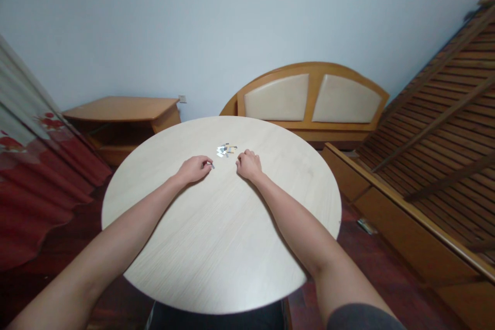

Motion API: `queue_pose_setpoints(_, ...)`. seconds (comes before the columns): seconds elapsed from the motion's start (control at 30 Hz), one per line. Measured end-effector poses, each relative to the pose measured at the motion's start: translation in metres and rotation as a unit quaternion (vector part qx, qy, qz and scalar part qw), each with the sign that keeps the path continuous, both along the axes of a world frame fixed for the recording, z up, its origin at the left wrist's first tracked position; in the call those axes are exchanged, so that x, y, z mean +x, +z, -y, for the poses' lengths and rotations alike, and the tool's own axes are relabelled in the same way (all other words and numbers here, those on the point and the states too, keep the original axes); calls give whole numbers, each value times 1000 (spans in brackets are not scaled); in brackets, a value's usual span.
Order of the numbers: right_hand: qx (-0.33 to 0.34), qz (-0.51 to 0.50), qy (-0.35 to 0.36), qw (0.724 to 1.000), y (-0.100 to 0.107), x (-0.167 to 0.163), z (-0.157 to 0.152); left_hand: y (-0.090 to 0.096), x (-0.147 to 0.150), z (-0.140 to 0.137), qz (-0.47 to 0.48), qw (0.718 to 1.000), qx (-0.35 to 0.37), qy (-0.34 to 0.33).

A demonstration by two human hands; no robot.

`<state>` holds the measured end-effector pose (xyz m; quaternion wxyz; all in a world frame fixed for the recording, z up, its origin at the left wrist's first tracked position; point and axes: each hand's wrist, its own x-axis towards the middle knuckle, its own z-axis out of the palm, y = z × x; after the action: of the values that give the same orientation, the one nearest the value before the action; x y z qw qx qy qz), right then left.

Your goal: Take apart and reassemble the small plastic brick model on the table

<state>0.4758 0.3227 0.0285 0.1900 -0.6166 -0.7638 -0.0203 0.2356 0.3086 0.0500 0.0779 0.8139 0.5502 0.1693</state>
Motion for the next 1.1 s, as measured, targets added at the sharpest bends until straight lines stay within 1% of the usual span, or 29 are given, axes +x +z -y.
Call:
queue_pose_setpoints(0.1,8,-22,13,1000,2,0,1,-2,1,0,-13,1000,-1,-5)
queue_pose_setpoints(0.3,45,-81,88,992,4,-4,6,-8,9,0,-16,999,9,-29)
queue_pose_setpoints(0.43,82,-139,131,978,0,-6,6,-9,10,-1,-4,999,22,-29)
queue_pose_setpoints(0.5,87,-171,158,969,-5,-5,2,-10,9,-1,9,999,31,-33)
queue_pose_setpoints(0.6,79,-232,180,953,-14,-5,-5,-11,9,0,36,996,54,-54)
queue_pose_setpoints(0.67,67,-289,186,937,-20,-6,-9,-11,11,2,56,993,72,-69)
queue_pose_setpoints(0.8,7,-387,220,896,-28,-11,-13,-12,19,6,84,987,107,-84)
queue_pose_setpoints(0.93,-49,-441,249,861,-29,-14,-12,-14,25,6,94,983,133,-82)
queue_pose_setpoints(1.0,-62,-451,250,854,-28,-14,-11,-15,25,5,95,982,139,-80)
queue_pose_setpoints(1.1,-57,-447,247,858,-27,-14,-9,-16,25,3,101,981,146,-80)
